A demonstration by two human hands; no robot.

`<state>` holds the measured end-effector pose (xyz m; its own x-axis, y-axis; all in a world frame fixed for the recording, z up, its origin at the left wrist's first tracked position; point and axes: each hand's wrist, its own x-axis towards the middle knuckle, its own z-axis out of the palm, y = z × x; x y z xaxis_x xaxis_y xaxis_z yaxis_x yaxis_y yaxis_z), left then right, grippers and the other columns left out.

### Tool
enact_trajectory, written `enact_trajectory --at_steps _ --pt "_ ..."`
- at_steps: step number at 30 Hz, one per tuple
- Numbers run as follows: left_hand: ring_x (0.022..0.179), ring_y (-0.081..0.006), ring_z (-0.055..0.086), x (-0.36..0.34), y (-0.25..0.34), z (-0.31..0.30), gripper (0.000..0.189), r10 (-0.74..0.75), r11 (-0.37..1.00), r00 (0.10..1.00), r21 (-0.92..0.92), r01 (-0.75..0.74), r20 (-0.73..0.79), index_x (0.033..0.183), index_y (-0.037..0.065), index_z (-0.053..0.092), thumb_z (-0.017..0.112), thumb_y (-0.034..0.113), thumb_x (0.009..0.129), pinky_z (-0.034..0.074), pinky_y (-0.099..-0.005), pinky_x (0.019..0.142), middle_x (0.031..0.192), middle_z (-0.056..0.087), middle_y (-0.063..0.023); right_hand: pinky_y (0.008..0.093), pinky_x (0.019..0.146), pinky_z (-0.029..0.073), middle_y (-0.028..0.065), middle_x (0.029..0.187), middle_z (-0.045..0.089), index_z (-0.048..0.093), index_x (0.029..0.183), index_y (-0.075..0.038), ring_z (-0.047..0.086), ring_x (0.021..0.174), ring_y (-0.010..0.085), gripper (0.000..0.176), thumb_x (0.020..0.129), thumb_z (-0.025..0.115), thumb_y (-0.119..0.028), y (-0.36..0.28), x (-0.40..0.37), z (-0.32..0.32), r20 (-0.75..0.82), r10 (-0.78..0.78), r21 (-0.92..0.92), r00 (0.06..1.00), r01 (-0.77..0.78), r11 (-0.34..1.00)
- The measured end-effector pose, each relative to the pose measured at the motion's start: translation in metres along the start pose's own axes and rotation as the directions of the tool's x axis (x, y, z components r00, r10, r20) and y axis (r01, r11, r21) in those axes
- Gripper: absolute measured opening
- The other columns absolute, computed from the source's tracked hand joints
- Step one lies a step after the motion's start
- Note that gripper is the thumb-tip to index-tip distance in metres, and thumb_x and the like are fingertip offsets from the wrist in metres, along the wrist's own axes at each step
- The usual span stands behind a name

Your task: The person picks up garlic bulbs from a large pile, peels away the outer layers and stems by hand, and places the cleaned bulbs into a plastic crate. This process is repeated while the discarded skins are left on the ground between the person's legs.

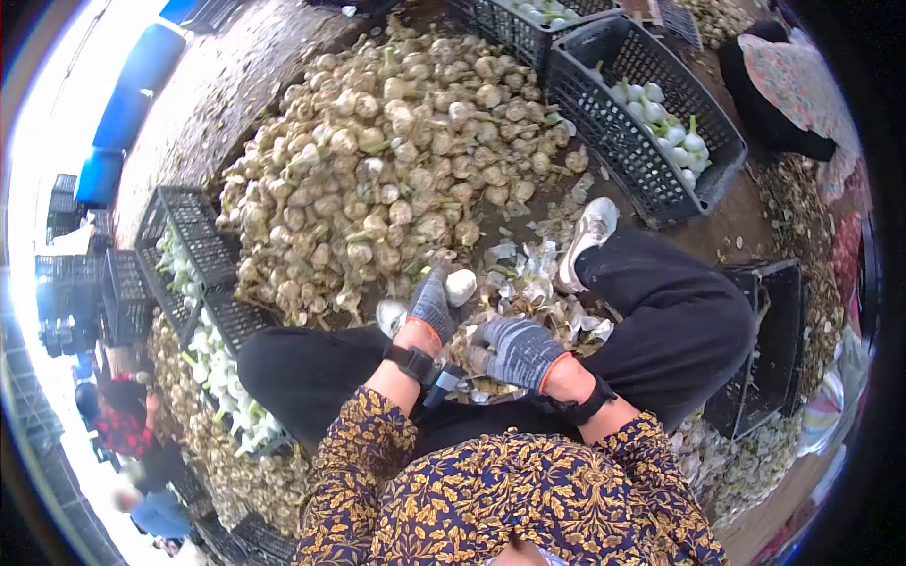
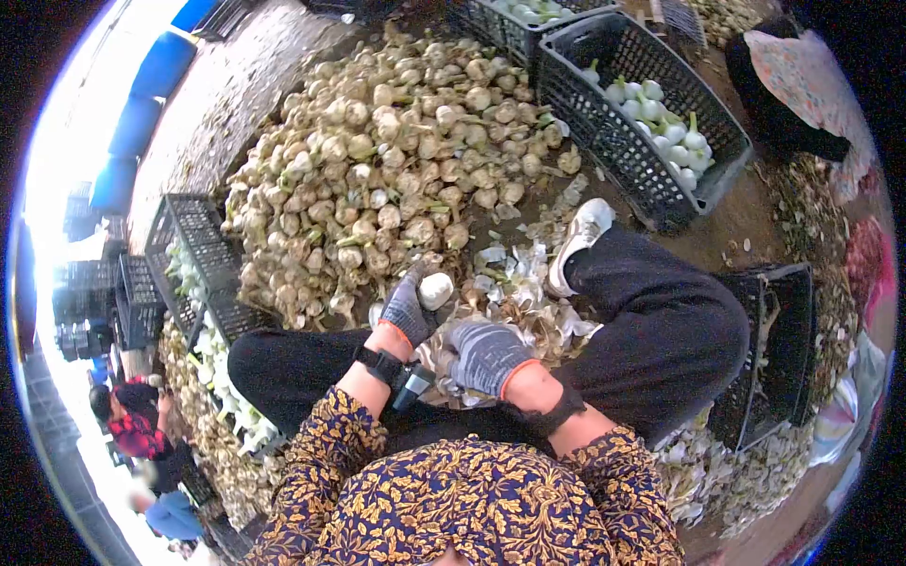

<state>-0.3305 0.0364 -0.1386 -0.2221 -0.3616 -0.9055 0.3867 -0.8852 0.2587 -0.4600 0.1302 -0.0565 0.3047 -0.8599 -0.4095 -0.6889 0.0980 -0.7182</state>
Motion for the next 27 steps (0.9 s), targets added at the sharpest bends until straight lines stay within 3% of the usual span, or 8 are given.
enact_trajectory --at_steps 7,8,13,15,16,18,21,27 --pt "0.088 -0.019 0.055 -0.023 0.043 0.154 0.033 0.397 0.497 0.543 0.324 -0.805 0.74 0.11 0.01 0.046 0.05 0.033 0.086 0.052 -0.0309 0.066 0.101 0.053 -0.007 0.0374 0.069 0.047 0.0162 0.089 0.056 0.054 0.096 0.0 0.057 0.078 0.0287 0.02 0.081 0.042 -0.003 0.025 0.008 0.001 -0.678 -0.342 -0.241 0.65 0.242 0.94" --pt "0.09 -0.019 0.053 -0.06 0.047 0.18 0.034 0.244 0.926 0.715 0.063 -0.373 0.655 0.11 0.011 0.045 0.051 0.034 0.085 0.05 -0.0328 0.068 0.099 0.053 -0.005 0.0351 0.072 0.046 0.0163 0.089 0.057 0.053 0.1 0.0 0.057 0.08 0.0272 0.022 0.081 0.042 -0.005 0.013 0.005 -0.008 -0.544 0.208 0.616 0.813 0.218 0.757" --pt "0.101 -0.0251 0.05 -0.018 0.029 0.139 0.044 0.14 0.93 0.757 0.178 -0.322 0.638 0.121 0.01 0.038 0.05 0.034 0.086 0.047 -0.0394 0.08 0.116 0.044 -0.0088 0.0359 0.075 0.045 0.0197 0.093 0.057 0.052 0.105 -0.001 0.057 0.084 0.0316 0.031 0.076 0.049 -0.009 0.012 0.005 -0.004 -0.582 0.089 0.396 0.808 0.187 0.899" --pt "0.102 -0.0224 0.05 0.029 0.032 0.078 0.04 0.325 -0.332 0.49 0.583 -0.742 0.809 0.12 0.009 0.041 0.053 0.023 0.084 0.047 -0.0359 0.08 0.116 0.045 -0.0075 0.039 0.073 0.045 0.0212 0.094 0.056 0.05 0.107 -0.002 0.055 0.084 0.0352 0.035 0.073 0.051 -0.01 0.013 0.003 0.003 -0.459 -0.005 0.177 0.888 0.097 0.98" --pt "0.102 -0.0229 0.05 0.064 0.025 0.045 0.036 0.428 -0.1 0.492 0.581 -0.808 0.758 0.115 0.007 0.047 0.054 0.013 0.08 0.045 -0.0341 0.083 0.113 0.049 -0.0092 0.0387 0.077 0.044 0.019 0.096 0.057 0.055 0.103 -0.003 0.055 0.089 0.0333 0.03 0.075 0.056 -0.012 0.004 0.002 -0.001 -0.341 0.03 0.116 0.94 0.01 0.993" --pt "0.103 -0.0302 0.048 0.054 0.044 0.018 0.04 0.547 0.162 0.762 0.85 -0.502 0.346 0.112 0.007 0.05 0.058 0.026 0.077 0.038 -0.0365 0.087 0.116 0.047 -0.0171 0.0389 0.076 0.044 0.0187 0.095 0.058 0.056 0.102 -0.003 0.055 0.087 0.0341 0.029 0.075 0.057 -0.016 0.004 0.004 0.004 -0.401 -0.117 0.061 0.909 0.154 0.986" --pt "0.106 -0.0338 0.046 0.074 0.068 -0.039 0.051 0.836 -0.453 0.286 0.883 -0.122 0.469 0.118 0.008 0.046 0.059 0.033 0.074 0.037 -0.038 0.09 0.121 0.043 -0.019 0.0391 0.076 0.044 0.0195 0.094 0.058 0.057 0.101 -0.002 0.055 0.086 0.0348 0.029 0.076 0.057 -0.018 0.005 0.009 0.011 -0.354 -0.046 0.16 0.934 0.109 0.981" --pt "0.108 -0.0318 0.047 0.087 0.136 -0.039 0.064 0.768 -0.276 0.632 0.943 0.183 0.102 0.126 0.014 0.038 0.058 0.042 0.072 0.041 -0.0404 0.086 0.124 0.042 -0.0173 0.0387 0.076 0.044 0.0203 0.091 0.058 0.057 0.099 -0.001 0.056 0.086 0.0337 0.028 0.077 0.056 -0.019 0.006 0.024 0.008 -0.292 -0.004 0.165 0.957 0.055 0.985"
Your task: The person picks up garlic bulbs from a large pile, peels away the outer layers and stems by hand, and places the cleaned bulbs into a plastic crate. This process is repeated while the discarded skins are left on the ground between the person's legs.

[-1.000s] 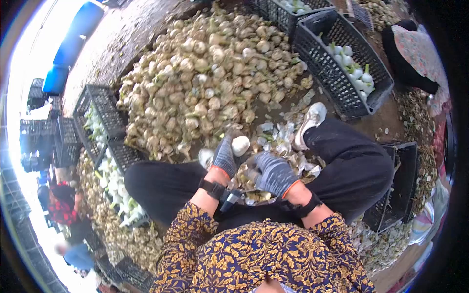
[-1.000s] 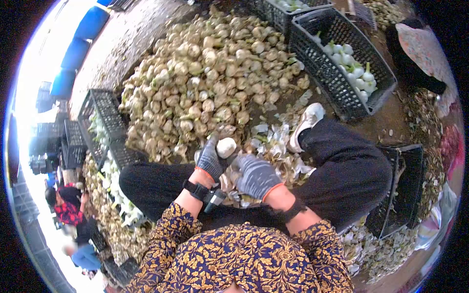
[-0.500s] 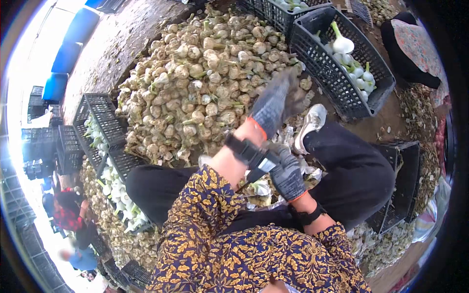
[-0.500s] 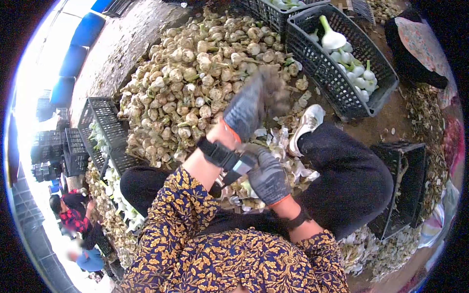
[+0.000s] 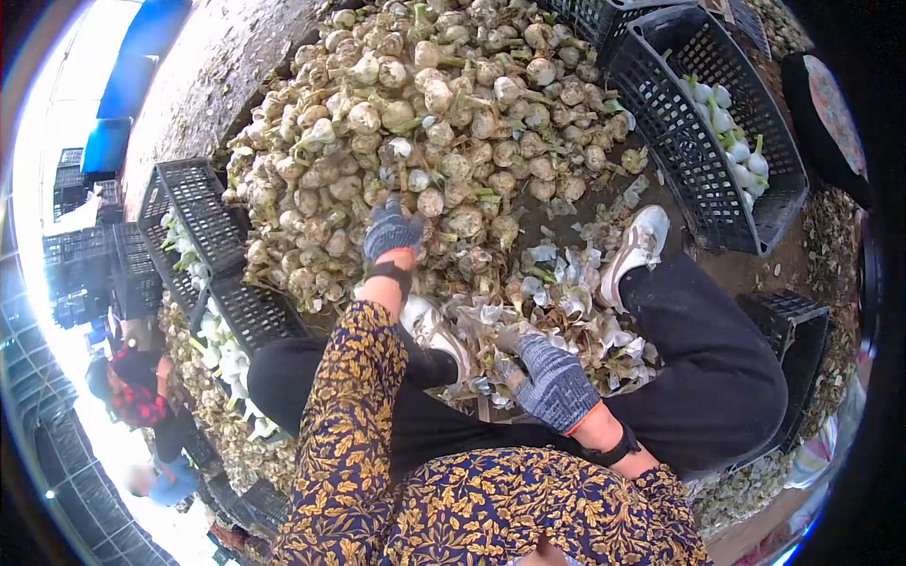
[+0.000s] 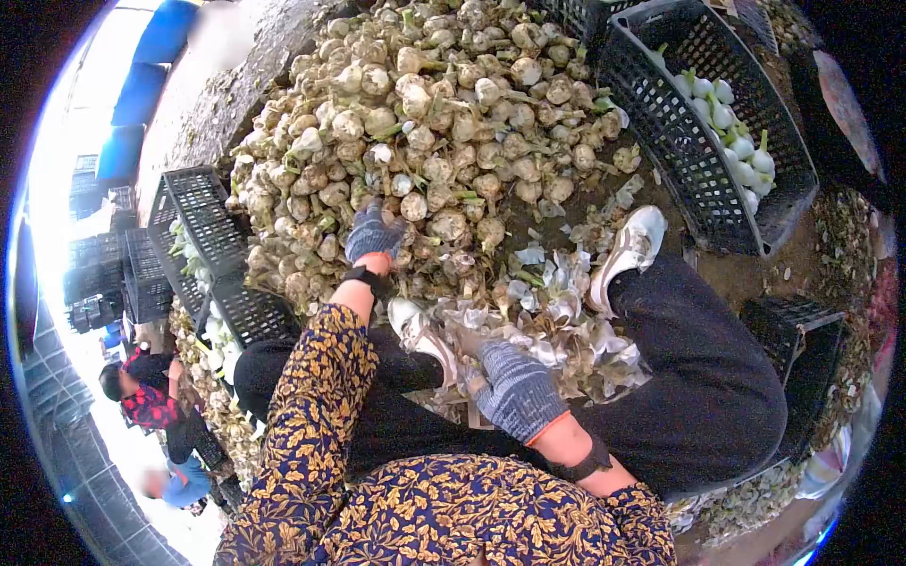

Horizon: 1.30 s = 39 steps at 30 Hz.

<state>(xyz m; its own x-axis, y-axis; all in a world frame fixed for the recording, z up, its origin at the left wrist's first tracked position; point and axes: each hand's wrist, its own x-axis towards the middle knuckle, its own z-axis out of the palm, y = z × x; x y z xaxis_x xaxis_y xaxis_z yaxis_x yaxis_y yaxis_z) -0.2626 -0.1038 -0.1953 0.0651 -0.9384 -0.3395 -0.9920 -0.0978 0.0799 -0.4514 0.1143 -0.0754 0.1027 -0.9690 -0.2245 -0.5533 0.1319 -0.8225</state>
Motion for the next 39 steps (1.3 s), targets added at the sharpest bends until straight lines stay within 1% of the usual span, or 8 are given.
enact_trajectory --at_steps 13,16,19,25,27,31,35,39 --pt "0.106 -0.0326 0.048 -0.006 -0.03 0.011 0.07 0.057 0.979 0.998 -0.196 -0.056 0.001 0.12 0.003 0.041 0.069 0.034 0.064 0.039 -0.0356 0.088 0.115 0.048 -0.0214 0.0405 0.067 0.044 0.017 0.08 0.058 0.06 0.089 -0.003 0.055 0.075 0.0343 0.02 0.077 0.055 -0.019 0.01 0.002 0.003 -0.034 -0.114 -0.068 0.993 0.112 0.991" --pt "0.1 -0.0267 0.052 -0.029 -0.015 0.005 0.05 0.205 0.659 0.932 -0.662 -0.358 -0.3 0.118 0.0 0.041 0.061 0.018 0.076 0.04 -0.0308 0.086 0.111 0.052 -0.0153 0.0367 0.066 0.045 0.0178 0.082 0.059 0.061 0.087 -0.004 0.056 0.075 0.0319 0.022 0.078 0.055 -0.022 0.016 0.006 0.001 -0.025 0.07 0.021 0.997 -0.069 0.997" --pt "0.088 -0.0221 0.056 -0.09 0.036 -0.063 0.041 0.209 0.054 0.941 -0.964 0.262 0.268 0.12 0.013 0.04 0.052 0.011 0.081 0.052 -0.0312 0.066 0.107 0.052 -0.0115 0.0323 0.066 0.047 0.0164 0.086 0.061 0.06 0.094 -0.003 0.059 0.075 0.0252 0.027 0.078 0.058 -0.024 0.03 0.019 0.01 -0.207 0.132 0.42 0.969 -0.034 0.907" --pt "0.092 -0.0275 0.056 -0.168 0.063 -0.061 0.035 0.558 -0.407 0.772 -0.711 0.574 0.303 0.115 0.011 0.045 0.05 0.021 0.082 0.052 -0.0376 0.07 0.103 0.055 -0.0114 0.0198 0.051 0.042 -0.0036 0.076 0.058 0.057 0.103 -0.009 0.051 0.061 0.0031 0.04 0.088 0.042 -0.043 0.015 0.022 -0.021 0.305 0.428 0.877 0.851 -0.426 0.222" --pt "0.092 -0.0261 0.056 -0.174 0.058 -0.059 0.032 0.721 -0.36 0.632 -0.626 0.692 0.284 0.112 0.01 0.047 0.049 0.023 0.083 0.051 -0.0368 0.071 0.102 0.056 -0.0104 0.0222 0.044 0.038 -0.0028 0.066 0.056 0.061 0.092 -0.013 0.049 0.052 0.0073 0.04 0.082 0.049 -0.049 0.019 0.02 -0.017 0.327 0.438 0.918 0.837 -0.392 0.064" --pt "0.09 -0.0235 0.056 -0.197 0.063 -0.06 0.032 0.509 -0.38 0.832 -0.809 0.448 0.222 0.11 0.01 0.049 0.05 0.029 0.084 0.049 -0.0359 0.074 0.1 0.057 -0.009 0.0213 0.042 0.036 -0.0043 0.062 0.052 0.061 0.087 -0.014 0.046 0.05 0.0072 0.036 0.08 0.053 -0.048 0.017 0.017 -0.004 0.233 0.461 0.915 0.856 -0.354 0.194" --pt "0.092 -0.0206 0.055 -0.201 0.057 -0.043 0.04 0.44 -0.364 0.875 -0.85 0.381 0.203 0.111 0.009 0.048 0.05 0.039 0.084 0.047 -0.0337 0.079 0.102 0.055 -0.0064 0.024 0.049 0.045 -0.0014 0.07 0.058 0.058 0.088 -0.014 0.052 0.053 0.0112 0.019 0.084 0.054 -0.032 0.024 0.011 -0.003 0.424 0.347 0.904 0.837 -0.416 -0.1" --pt "0.097 -0.0145 0.05 -0.209 0.055 -0.046 0.035 0.419 0.014 0.906 -0.998 0.063 0.063 0.112 0.007 0.047 0.048 0.032 0.088 0.043 -0.0308 0.084 0.107 0.051 -0.0043 0.0246 0.05 0.045 -0.0007 0.07 0.057 0.058 0.087 -0.012 0.053 0.055 0.0112 0.02 0.084 0.054 -0.032 0.033 0.021 0.012 0.391 0.302 0.919 0.87 -0.387 -0.075"
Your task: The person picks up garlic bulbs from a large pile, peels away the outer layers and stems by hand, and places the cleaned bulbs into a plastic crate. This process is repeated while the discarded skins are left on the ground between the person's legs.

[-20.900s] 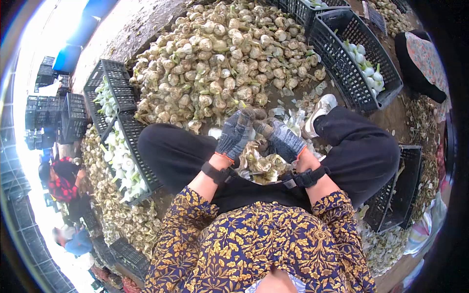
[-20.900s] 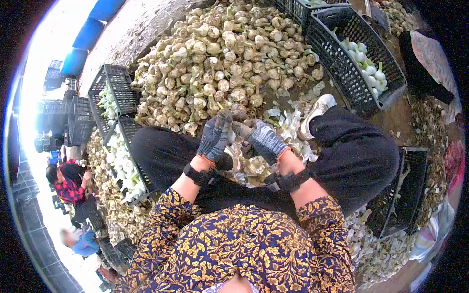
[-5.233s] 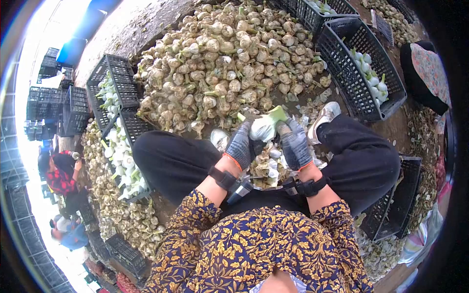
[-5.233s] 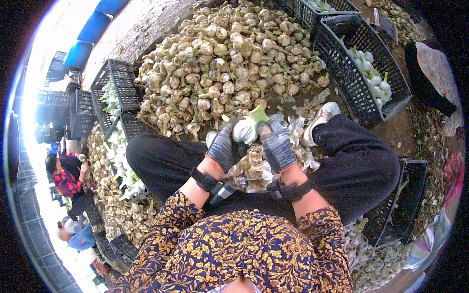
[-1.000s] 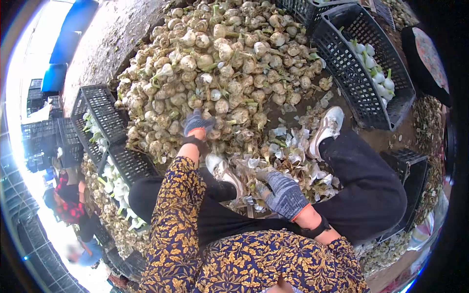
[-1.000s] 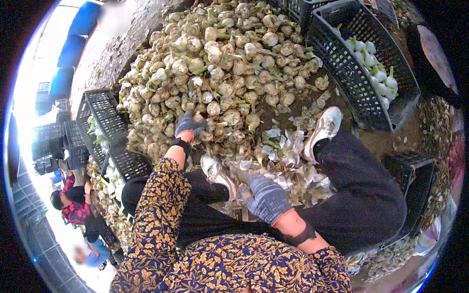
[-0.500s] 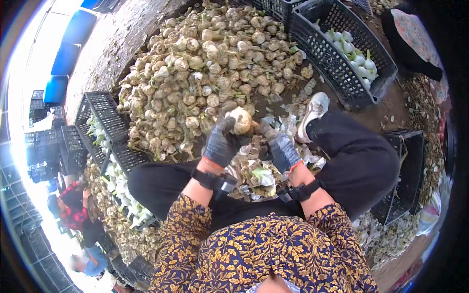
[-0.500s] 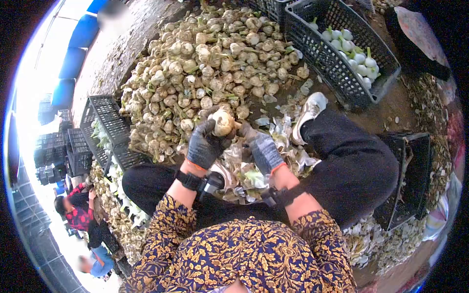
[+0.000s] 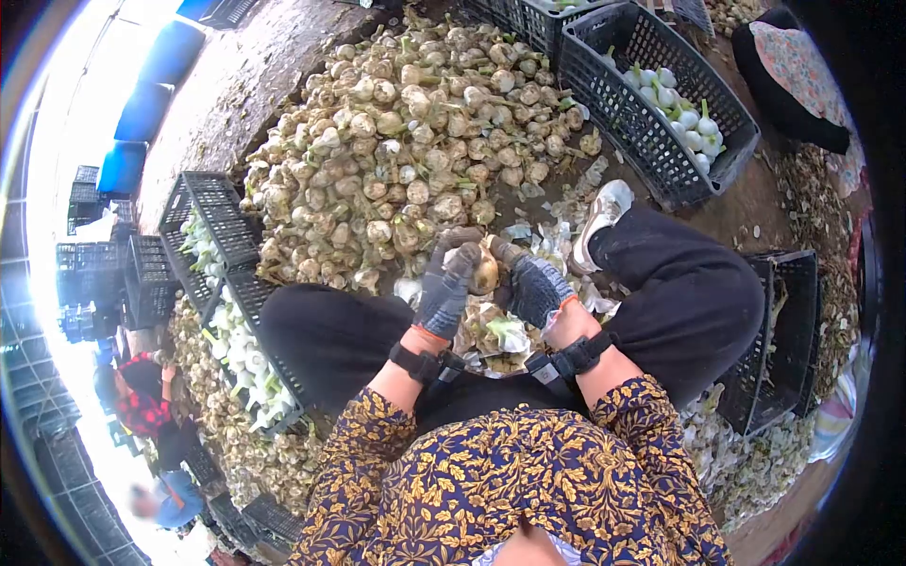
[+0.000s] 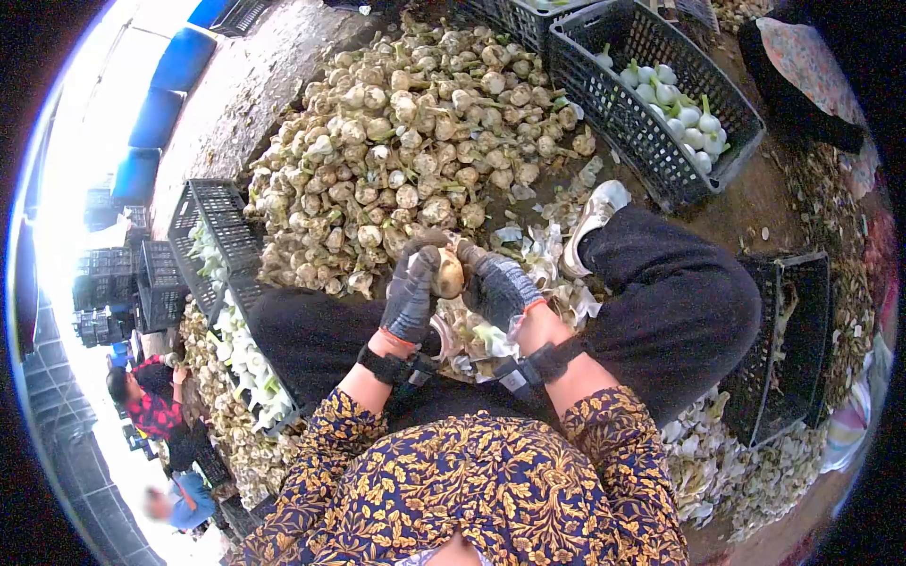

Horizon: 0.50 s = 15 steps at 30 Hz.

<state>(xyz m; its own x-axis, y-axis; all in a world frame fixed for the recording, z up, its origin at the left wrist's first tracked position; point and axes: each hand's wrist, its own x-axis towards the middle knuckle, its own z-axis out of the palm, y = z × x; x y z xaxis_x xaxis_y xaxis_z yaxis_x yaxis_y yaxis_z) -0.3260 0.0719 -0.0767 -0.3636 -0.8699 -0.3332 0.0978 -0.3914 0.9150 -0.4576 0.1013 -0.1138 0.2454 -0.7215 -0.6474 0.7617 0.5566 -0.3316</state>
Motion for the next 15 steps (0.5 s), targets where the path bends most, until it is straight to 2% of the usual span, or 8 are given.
enact_trajectory --at_steps 2,4,5,6,8,10,12,15 --pt "0.09 -0.0111 0.047 0.002 -0.007 0.007 0.026 0.209 0.964 0.969 0.194 -0.181 -0.132 0.108 0.006 0.048 0.047 0.024 0.089 0.039 -0.0254 0.08 0.098 0.052 -0.0033 0.0247 0.051 0.045 -0.0007 0.07 0.057 0.058 0.087 -0.011 0.053 0.056 0.0111 0.022 0.084 0.054 -0.032 -0.002 -0.004 0.007 0.001 -0.079 -0.042 0.997 0.079 0.996" --pt "0.093 -0.0128 0.047 0.0 -0.014 0.008 0.027 0.222 0.967 0.95 0.172 -0.186 -0.218 0.11 0.005 0.047 0.045 0.022 0.09 0.038 -0.0259 0.084 0.101 0.051 -0.0051 0.0245 0.048 0.042 0.0 0.064 0.055 0.061 0.09 -0.005 0.049 0.053 0.0088 0.03 0.084 0.053 -0.033 -0.009 -0.021 0.016 -0.045 -0.264 -0.343 0.963 0.233 0.91" --pt "0.093 -0.0131 0.046 -0.001 -0.014 0.009 0.027 0.212 0.97 0.944 0.174 -0.17 -0.255 0.11 0.005 0.047 0.045 0.022 0.09 0.038 -0.0262 0.084 0.102 0.05 -0.0057 0.023 0.05 0.042 -0.0005 0.065 0.055 0.06 0.094 -0.002 0.05 0.055 0.0086 0.036 0.085 0.051 -0.035 -0.01 -0.022 0.011 0.05 -0.348 -0.546 0.936 0.317 0.775" --pt "0.094 -0.0134 0.046 -0.002 -0.015 0.009 0.027 0.199 0.973 0.936 0.176 -0.152 -0.29 0.11 0.004 0.047 0.045 0.022 0.09 0.038 -0.0265 0.084 0.103 0.05 -0.0063 0.023 0.05 0.042 -0.0005 0.065 0.055 0.06 0.094 -0.002 0.05 0.055 0.0086 0.036 0.085 0.051 -0.035 -0.007 -0.018 0.009 0.05 -0.345 -0.547 0.937 0.315 0.775" --pt "0.093 -0.0132 0.046 -0.005 -0.013 0.008 0.026 0.238 0.963 0.938 0.189 -0.193 -0.254 0.11 0.004 0.047 0.044 0.021 0.09 0.037 -0.0264 0.083 0.102 0.051 -0.006 0.0234 0.05 0.042 0.0006 0.066 0.057 0.06 0.094 -0.001 0.05 0.055 0.0079 0.038 0.085 0.051 -0.037 -0.004 -0.013 0.008 0.049 -0.338 -0.324 0.94 0.335 0.885" --pt "0.092 -0.0132 0.046 -0.005 -0.009 0.008 0.024 0.247 0.96 0.952 0.177 -0.216 -0.183 0.108 0.004 0.048 0.043 0.019 0.09 0.037 -0.0264 0.083 0.101 0.051 -0.0056 0.024 0.05 0.042 0.002 0.069 0.058 0.06 0.096 0.0 0.05 0.055 0.0085 0.039 0.084 0.051 -0.037 -0.011 -0.025 0.01 0.023 -0.249 -0.355 0.968 0.241 0.903" --pt "0.091 -0.013 0.046 -0.006 -0.006 0.008 0.023 0.309 0.93 0.939 0.257 -0.264 -0.15 0.106 0.004 0.048 0.043 0.019 0.09 0.037 -0.0262 0.083 0.1 0.051 -0.0052 0.0242 0.049 0.042 0.0028 0.07 0.057 0.06 0.095 -0.001 0.05 0.055 0.0091 0.038 0.084 0.052 -0.037 -0.015 -0.028 0.015 0.055 -0.347 -0.608 0.936 0.307 0.732" --pt "0.091 -0.0126 0.046 -0.008 0.001 0.007 0.021 0.364 0.888 0.927 0.335 -0.314 -0.096 0.104 0.003 0.049 0.043 0.018 0.09 0.037 -0.0262 0.083 0.099 0.051 -0.0048 0.0262 0.054 0.044 0.0064 0.072 0.059 0.059 0.095 -0.001 0.054 0.061 0.0123 0.034 0.084 0.052 -0.032 -0.019 -0.03 0.016 0.093 -0.338 -0.678 0.936 0.308 0.667"
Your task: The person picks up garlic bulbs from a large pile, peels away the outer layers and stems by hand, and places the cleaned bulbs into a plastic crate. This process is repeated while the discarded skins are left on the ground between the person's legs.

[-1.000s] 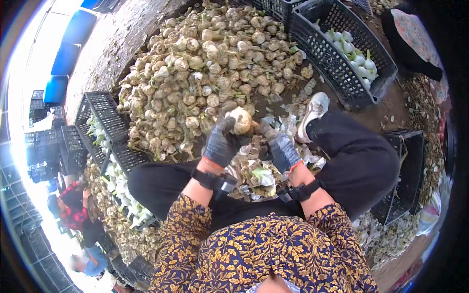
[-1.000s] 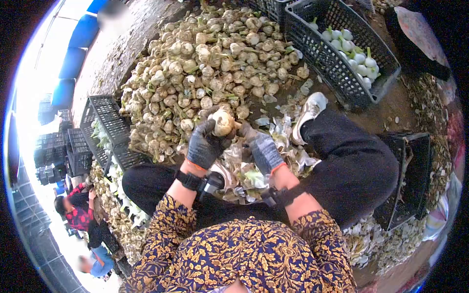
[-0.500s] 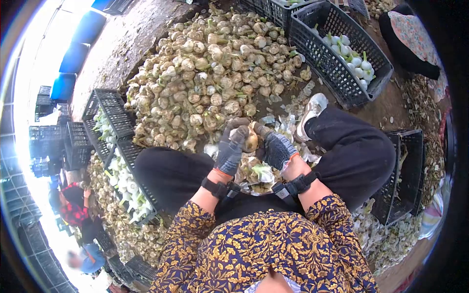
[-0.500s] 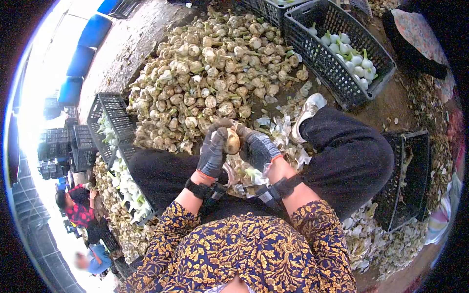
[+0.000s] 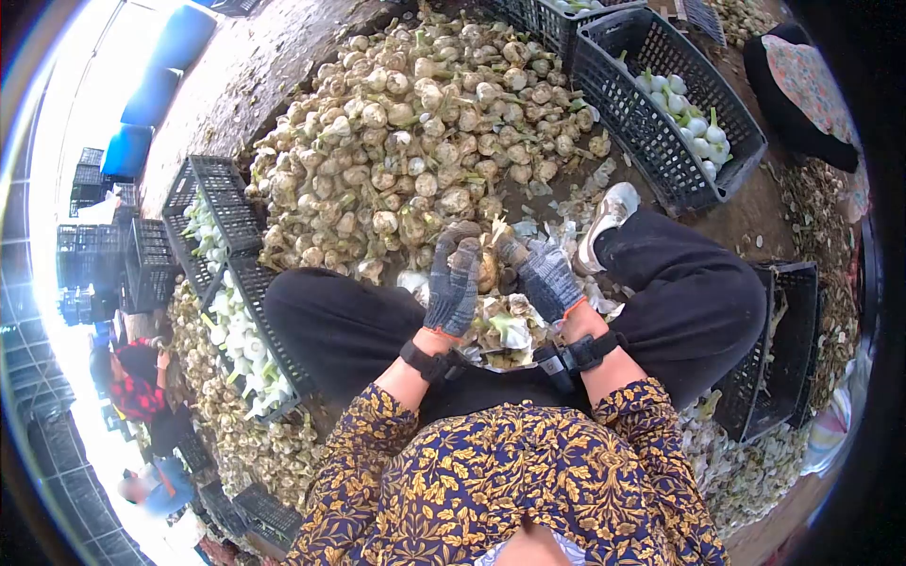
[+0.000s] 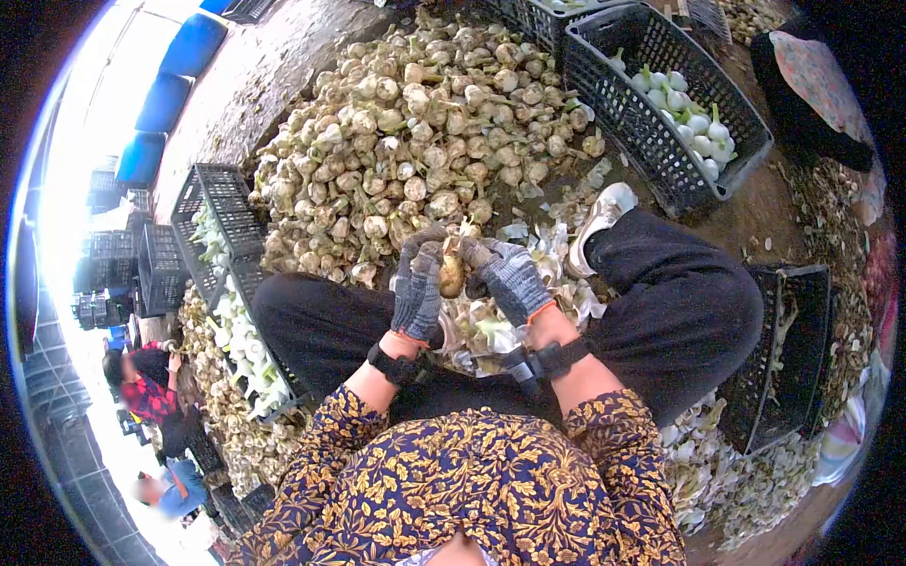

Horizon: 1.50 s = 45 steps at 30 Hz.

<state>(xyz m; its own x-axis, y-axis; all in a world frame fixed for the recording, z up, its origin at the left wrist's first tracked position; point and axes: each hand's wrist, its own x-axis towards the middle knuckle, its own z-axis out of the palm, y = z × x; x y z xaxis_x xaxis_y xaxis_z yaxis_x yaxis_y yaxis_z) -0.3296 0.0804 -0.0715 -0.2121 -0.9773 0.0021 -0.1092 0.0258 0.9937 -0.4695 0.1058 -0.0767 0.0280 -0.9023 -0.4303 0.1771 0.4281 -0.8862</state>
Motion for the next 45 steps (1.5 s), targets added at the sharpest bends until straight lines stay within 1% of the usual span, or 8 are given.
enact_trajectory --at_steps 6,9,19,21,27,34,36,45 --pt "0.09 -0.0118 0.047 -0.001 0.001 -0.004 0.022 0.003 1.0 1.0 -0.022 -0.003 0.025 0.105 0.003 0.05 0.044 0.017 0.089 0.038 -0.0256 0.082 0.098 0.052 -0.0047 0.0299 0.07 0.047 0.0154 0.092 0.06 0.057 0.102 0.0 0.059 0.078 0.0219 0.028 0.082 0.052 -0.019 0.021 0.011 -0.015 0.293 -0.669 -0.685 0.683 0.638 0.352" --pt "0.09 -0.0119 0.048 0.0 0.007 -0.005 0.023 -0.023 1.0 0.999 -0.008 0.023 0.031 0.106 0.003 0.05 0.044 0.018 0.09 0.039 -0.0253 0.082 0.098 0.053 -0.0049 0.0286 0.068 0.048 0.0151 0.093 0.06 0.056 0.102 0.001 0.059 0.075 0.0203 0.029 0.082 0.053 -0.02 0.009 0.004 -0.005 0.081 -0.184 -0.142 0.98 0.194 0.971" --pt "0.093 -0.0131 0.049 0.001 -0.004 -0.007 0.025 0.005 0.999 0.998 0.036 -0.007 0.058 0.107 0.002 0.049 0.041 0.02 0.091 0.037 -0.0265 0.086 0.101 0.054 -0.0063 0.0291 0.066 0.047 0.0146 0.087 0.061 0.058 0.097 0.003 0.057 0.073 0.0174 0.031 0.084 0.052 -0.024 0.007 0.004 -0.008 0.043 -0.299 -0.328 0.953 0.296 0.897" --pt "0.094 -0.0133 0.049 0.001 -0.003 -0.007 0.026 -0.03 1.0 0.998 -0.003 0.03 0.052 0.108 0.001 0.049 0.041 0.02 0.091 0.037 -0.0264 0.086 0.102 0.054 -0.0067 0.0313 0.067 0.046 0.0149 0.088 0.06 0.058 0.097 0.002 0.056 0.076 0.0189 0.028 0.085 0.05 -0.022 0.019 0.01 -0.015 0.355 -0.709 -0.775 0.609 0.616 0.141" --pt "0.096 -0.0139 0.049 0.003 -0.006 -0.008 0.027 -0.052 0.998 0.998 -0.022 0.053 0.047 0.11 0.001 0.049 0.041 0.019 0.091 0.037 -0.027 0.087 0.104 0.054 -0.0079 0.0319 0.068 0.044 0.0152 0.086 0.061 0.057 0.097 0.002 0.056 0.077 0.0187 0.03 0.087 0.048 -0.024 0.015 0.004 -0.003 -0.009 -0.24 -0.027 0.971 0.24 0.97" --pt "0.097 -0.0158 0.049 0.004 -0.018 -0.009 0.026 0.002 0.998 0.998 0.06 -0.005 0.061 0.108 0.0 0.05 0.04 0.017 0.09 0.037 -0.0268 0.088 0.105 0.053 -0.0089 0.0318 0.065 0.045 0.0159 0.084 0.061 0.058 0.095 0.003 0.057 0.074 0.0203 0.029 0.086 0.049 -0.023 0.004 -0.003 -0.003 0.01 -0.433 -0.384 0.901 0.403 0.831" --pt "0.098 -0.0161 0.049 0.004 -0.012 -0.009 0.027 -0.034 0.999 0.998 0.02 0.033 0.061 0.108 0.0 0.05 0.039 0.017 0.091 0.037 -0.0269 0.088 0.105 0.053 -0.009 0.0338 0.065 0.046 0.0185 0.085 0.06 0.058 0.093 0.004 0.059 0.076 0.0273 0.027 0.083 0.052 -0.021 0.013 0.005 -0.01 0.256 -0.704 -0.734 0.663 0.607 0.304" --pt "0.101 -0.0148 0.049 0.018 0.007 -0.006 0.033 -0.601 0.582 0.778 -0.568 0.582 0.183 0.112 0.001 0.048 0.037 0.025 0.092 0.038 -0.0283 0.089 0.111 0.051 -0.0092 0.0367 0.073 0.045 0.0226 0.089 0.059 0.056 0.095 0.005 0.056 0.082 0.0363 0.029 0.081 0.052 -0.02 0.034 0.009 0.0 -0.118 -0.646 -0.642 0.755 0.438 0.629"
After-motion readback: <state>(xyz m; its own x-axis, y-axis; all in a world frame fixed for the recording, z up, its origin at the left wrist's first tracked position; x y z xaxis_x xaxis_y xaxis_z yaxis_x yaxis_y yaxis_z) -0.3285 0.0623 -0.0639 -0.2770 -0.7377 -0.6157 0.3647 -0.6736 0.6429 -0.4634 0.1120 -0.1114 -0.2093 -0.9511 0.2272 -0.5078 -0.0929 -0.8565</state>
